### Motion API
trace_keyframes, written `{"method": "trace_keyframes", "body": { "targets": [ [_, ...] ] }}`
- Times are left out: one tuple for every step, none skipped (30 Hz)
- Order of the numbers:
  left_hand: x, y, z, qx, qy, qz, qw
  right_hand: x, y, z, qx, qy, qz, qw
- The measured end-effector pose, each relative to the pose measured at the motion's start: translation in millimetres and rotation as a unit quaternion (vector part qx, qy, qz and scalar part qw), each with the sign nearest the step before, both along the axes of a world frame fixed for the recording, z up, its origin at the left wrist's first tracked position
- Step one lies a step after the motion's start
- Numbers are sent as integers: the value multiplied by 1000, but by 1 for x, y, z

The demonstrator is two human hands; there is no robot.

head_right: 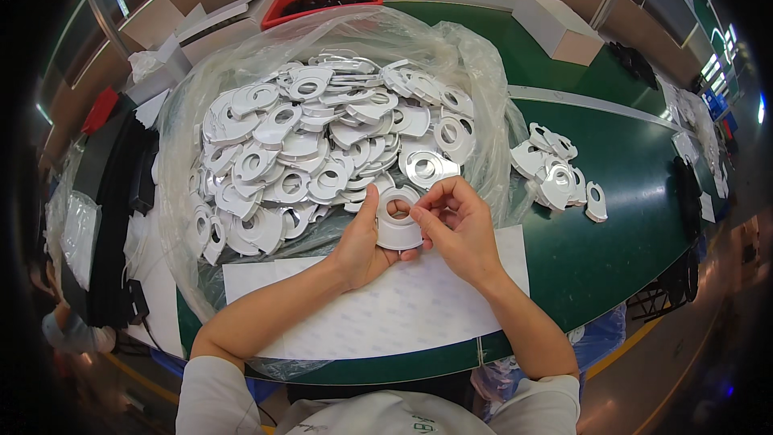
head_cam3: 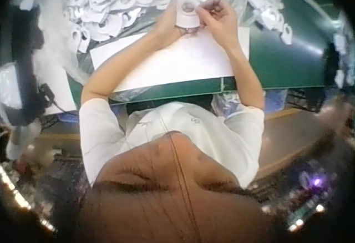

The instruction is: Assembling small white plastic components by peeling and sticking circular adhesive pads.

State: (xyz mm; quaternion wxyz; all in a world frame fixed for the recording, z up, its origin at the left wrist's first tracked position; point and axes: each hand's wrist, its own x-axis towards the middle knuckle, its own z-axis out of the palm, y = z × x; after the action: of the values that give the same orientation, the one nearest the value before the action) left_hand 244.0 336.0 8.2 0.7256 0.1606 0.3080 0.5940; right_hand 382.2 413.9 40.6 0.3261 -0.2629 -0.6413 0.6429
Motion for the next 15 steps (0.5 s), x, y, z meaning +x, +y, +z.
{"method": "trace_keyframes", "body": {
  "targets": [
    [0,0,0,3,1,0,1000,0,0,0,1,-1,-1,1000],
    [0,0,0,3,1,-1,1000,0,0,0,1,-1,-1,1000],
    [0,0,0,0,4,0,1000,0,0,-1,1,-2,-2,1000],
    [0,0,1,-3,7,0,1000,0,0,-1,0,-4,-2,1000],
    [0,0,1,-3,7,0,1000,0,0,-1,0,-3,-3,1000],
    [0,0,0,-2,7,-1,1000,0,0,0,-1,-5,-2,1000],
    [0,0,0,0,8,-1,1000,0,0,0,-2,-7,-2,1000],
    [0,0,1,0,8,-2,1000,0,0,0,-2,-7,-3,1000],
    [0,0,1,-1,8,-1,1000,0,0,0,-2,-6,-2,1000],
    [0,0,1,-2,9,0,1000,0,0,0,-3,-6,-2,1000],
    [0,0,1,-2,9,0,1000,0,0,0,-3,-6,-3,1000],
    [0,0,0,0,10,0,1000,0,0,0,-1,-6,-2,1000],
    [0,0,0,1,11,0,1000,0,0,0,1,-6,-2,1000],
    [0,0,0,2,12,0,1000,0,0,0,1,-6,-2,1000],
    [0,0,0,1,12,0,1000,0,0,-1,2,-5,-3,1000]
  ]
}}
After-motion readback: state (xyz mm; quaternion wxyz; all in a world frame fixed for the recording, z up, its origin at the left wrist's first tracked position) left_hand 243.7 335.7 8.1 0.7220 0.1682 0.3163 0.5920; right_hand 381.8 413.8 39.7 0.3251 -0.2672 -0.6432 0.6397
